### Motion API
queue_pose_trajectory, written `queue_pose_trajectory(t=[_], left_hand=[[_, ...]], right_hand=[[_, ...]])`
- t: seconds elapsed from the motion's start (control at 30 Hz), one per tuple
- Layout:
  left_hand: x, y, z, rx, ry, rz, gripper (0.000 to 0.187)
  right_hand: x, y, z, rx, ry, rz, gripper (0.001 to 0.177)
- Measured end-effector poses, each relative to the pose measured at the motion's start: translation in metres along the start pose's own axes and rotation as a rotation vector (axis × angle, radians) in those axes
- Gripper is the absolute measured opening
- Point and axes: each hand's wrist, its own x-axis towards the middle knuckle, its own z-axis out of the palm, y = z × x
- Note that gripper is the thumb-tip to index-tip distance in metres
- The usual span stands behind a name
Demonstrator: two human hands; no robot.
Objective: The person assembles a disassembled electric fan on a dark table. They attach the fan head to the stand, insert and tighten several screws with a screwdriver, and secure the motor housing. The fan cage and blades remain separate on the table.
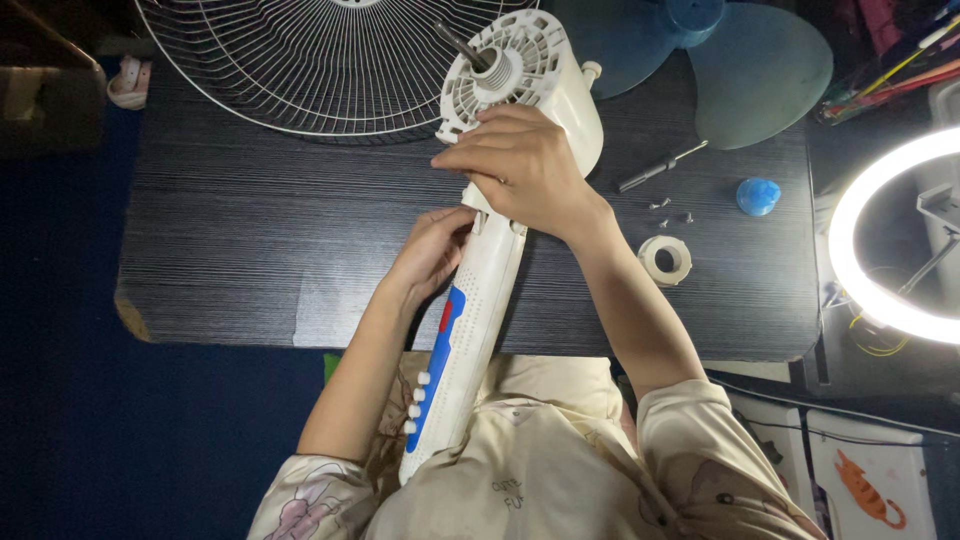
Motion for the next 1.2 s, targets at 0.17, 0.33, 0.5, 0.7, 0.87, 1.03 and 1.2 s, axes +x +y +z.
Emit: queue_pose_trajectory(t=[0.17, 0.33, 0.5, 0.7, 0.87, 1.03, 1.2], left_hand=[[-0.005, 0.007, 0.01, 0.0, 0.002, -0.088, 0.026], [-0.006, 0.01, 0.013, -0.069, -0.019, -0.116, 0.026], [-0.004, 0.005, 0.005, -0.03, -0.045, -0.039, 0.022], [-0.007, 0.003, 0.002, -0.001, -0.005, 0.026, 0.02], [-0.01, 0.002, 0.0, 0.081, 0.063, 0.096, 0.018], [-0.006, -0.004, -0.004, 0.321, 0.104, 0.212, 0.019], [-0.003, -0.004, -0.002, 0.065, 0.007, 0.187, 0.019]], right_hand=[[0.002, -0.002, -0.002, 0.003, 0.007, -0.001, 0.024], [-0.002, 0.002, 0.002, -0.011, 0.004, 0.002, 0.023], [-0.004, 0.004, 0.004, -0.006, 0.006, 0.004, 0.022], [-0.002, 0.001, 0.002, -0.006, 0.008, 0.003, 0.023], [-0.002, 0.0, 0.0, 0.001, 0.004, 0.017, 0.025], [-0.003, 0.001, 0.001, -0.001, 0.008, 0.02, 0.025], [-0.005, 0.002, 0.001, 0.0, 0.003, 0.024, 0.026]])
